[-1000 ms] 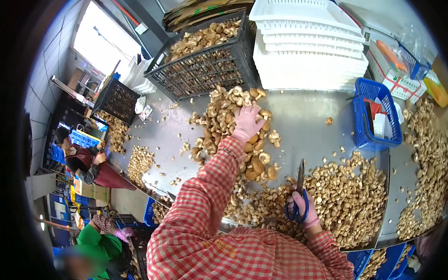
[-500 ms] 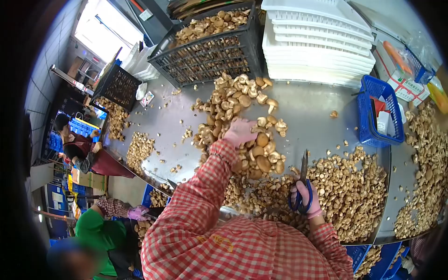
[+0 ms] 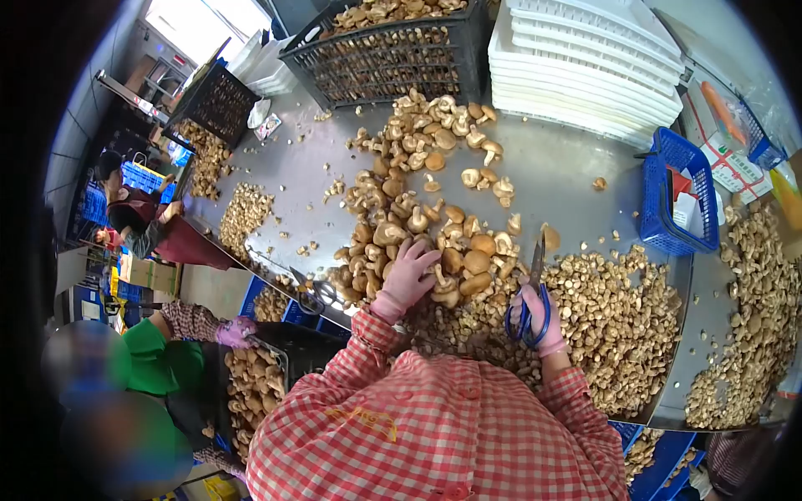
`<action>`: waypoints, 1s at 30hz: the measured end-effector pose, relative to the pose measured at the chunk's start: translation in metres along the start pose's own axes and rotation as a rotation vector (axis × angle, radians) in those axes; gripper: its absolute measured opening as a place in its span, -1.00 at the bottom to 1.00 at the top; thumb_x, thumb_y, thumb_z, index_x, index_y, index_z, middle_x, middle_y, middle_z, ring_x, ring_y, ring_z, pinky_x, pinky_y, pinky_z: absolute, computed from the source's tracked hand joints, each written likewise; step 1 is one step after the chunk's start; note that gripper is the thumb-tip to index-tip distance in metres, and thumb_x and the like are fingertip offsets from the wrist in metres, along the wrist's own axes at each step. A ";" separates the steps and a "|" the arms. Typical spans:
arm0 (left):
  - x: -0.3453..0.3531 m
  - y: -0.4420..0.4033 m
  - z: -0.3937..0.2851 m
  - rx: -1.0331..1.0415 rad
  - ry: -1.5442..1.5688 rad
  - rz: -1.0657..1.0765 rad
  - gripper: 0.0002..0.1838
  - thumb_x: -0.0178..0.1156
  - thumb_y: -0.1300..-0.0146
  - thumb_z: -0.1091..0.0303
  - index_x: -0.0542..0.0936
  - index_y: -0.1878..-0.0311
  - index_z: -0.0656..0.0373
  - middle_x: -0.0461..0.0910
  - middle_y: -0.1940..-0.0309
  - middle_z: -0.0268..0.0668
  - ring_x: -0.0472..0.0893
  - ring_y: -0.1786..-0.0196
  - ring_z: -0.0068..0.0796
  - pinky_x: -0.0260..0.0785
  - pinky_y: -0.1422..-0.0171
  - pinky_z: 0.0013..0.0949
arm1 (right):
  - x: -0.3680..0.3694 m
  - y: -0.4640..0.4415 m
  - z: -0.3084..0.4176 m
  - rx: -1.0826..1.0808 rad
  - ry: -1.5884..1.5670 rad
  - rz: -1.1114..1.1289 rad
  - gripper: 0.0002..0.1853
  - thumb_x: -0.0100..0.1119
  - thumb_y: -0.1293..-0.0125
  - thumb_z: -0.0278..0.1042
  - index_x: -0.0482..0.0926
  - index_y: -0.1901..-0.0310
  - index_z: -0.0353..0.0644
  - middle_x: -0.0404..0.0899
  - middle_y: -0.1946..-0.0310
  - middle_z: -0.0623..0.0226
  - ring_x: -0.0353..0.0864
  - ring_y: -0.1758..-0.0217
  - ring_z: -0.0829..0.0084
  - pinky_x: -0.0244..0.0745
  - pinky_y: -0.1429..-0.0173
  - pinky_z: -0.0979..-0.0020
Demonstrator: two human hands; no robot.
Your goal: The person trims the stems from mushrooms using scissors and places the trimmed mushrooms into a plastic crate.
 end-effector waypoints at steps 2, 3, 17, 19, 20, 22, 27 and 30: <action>-0.001 0.000 0.000 0.031 -0.001 0.031 -0.62 0.27 0.02 0.42 0.60 0.05 0.14 0.46 -0.05 -0.09 0.37 -0.20 0.09 0.27 -0.34 -0.05 | 0.001 0.003 0.000 -0.004 -0.025 0.018 -0.70 0.16 -0.40 -0.23 0.45 -0.09 -0.12 0.42 0.49 0.51 0.38 0.54 0.66 0.35 0.46 0.59; -0.002 -0.001 -0.001 0.079 0.085 0.070 -0.68 0.25 -0.05 0.45 0.61 0.06 0.12 0.46 -0.11 -0.10 0.43 -0.17 0.03 0.26 -0.37 -0.04 | 0.004 0.007 0.001 -0.007 -0.021 0.019 -0.70 0.16 -0.40 -0.23 0.45 -0.09 -0.12 0.42 0.49 0.51 0.38 0.54 0.66 0.35 0.46 0.59; -0.053 0.055 -0.035 -0.485 1.062 0.088 -0.26 0.23 -0.16 0.53 0.24 -0.44 0.26 0.46 -0.19 -0.27 0.51 -0.07 -0.55 0.39 -0.16 -0.47 | 0.068 0.060 0.020 -0.688 1.314 0.205 -0.33 0.48 -0.04 -0.01 0.51 -0.16 -0.10 0.59 0.24 0.21 0.64 0.21 0.26 0.52 0.13 0.35; -0.050 0.061 -0.046 -0.567 1.058 0.074 -0.25 0.21 -0.17 0.56 0.21 -0.45 0.28 0.40 -0.28 -0.20 0.46 -0.18 -0.52 0.35 -0.21 -0.52 | 0.071 0.060 0.022 -0.618 1.410 0.273 -0.30 0.48 0.03 0.07 0.52 -0.15 -0.04 0.57 0.12 0.09 0.61 0.09 0.06 0.52 0.04 0.22; -0.049 0.064 -0.051 -0.598 1.058 0.068 -0.25 0.20 -0.17 0.58 0.20 -0.46 0.28 0.38 -0.31 -0.18 0.45 -0.21 -0.50 0.34 -0.22 -0.53 | 0.075 0.060 0.025 -0.651 1.424 0.306 -0.31 0.46 0.02 0.12 0.53 -0.14 -0.01 0.57 0.17 0.14 0.62 0.13 0.08 0.52 0.06 0.22; -0.046 0.069 -0.059 -0.571 1.056 -0.003 -0.12 0.22 -0.12 0.62 0.05 -0.51 0.27 0.40 -0.27 -0.16 0.48 -0.11 -0.52 0.39 -0.10 -0.57 | 0.080 0.060 0.028 -0.596 1.451 0.358 -0.30 0.47 0.03 0.09 0.52 -0.15 -0.01 0.57 0.15 0.14 0.60 0.10 0.08 0.50 0.03 0.22; -0.044 0.081 -0.070 -0.641 0.963 0.008 0.02 0.28 -0.05 0.59 -0.09 -0.54 0.25 0.49 -0.15 -0.15 0.52 0.10 -0.54 0.41 0.06 -0.58 | 0.087 0.055 0.026 -0.520 1.576 0.431 -0.31 0.48 0.04 0.04 0.52 -0.16 0.01 0.59 0.20 0.18 0.61 0.15 0.16 0.50 0.11 0.28; -0.040 0.088 -0.073 -0.672 0.859 -0.063 0.01 0.25 -0.08 0.61 -0.09 -0.55 0.19 0.45 0.29 -0.44 0.38 0.36 -0.72 0.33 0.30 -0.60 | 0.085 0.053 0.020 -0.461 1.551 0.482 -0.35 0.47 0.01 0.03 0.54 -0.14 0.01 0.64 0.29 0.23 0.66 0.27 0.22 0.51 0.22 0.32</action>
Point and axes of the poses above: each hand's wrist, its own y-axis away from the middle knuckle, its own x-axis out of the palm, z = x × y, the point moved 1 cm from there along -y, towards the middle knuckle
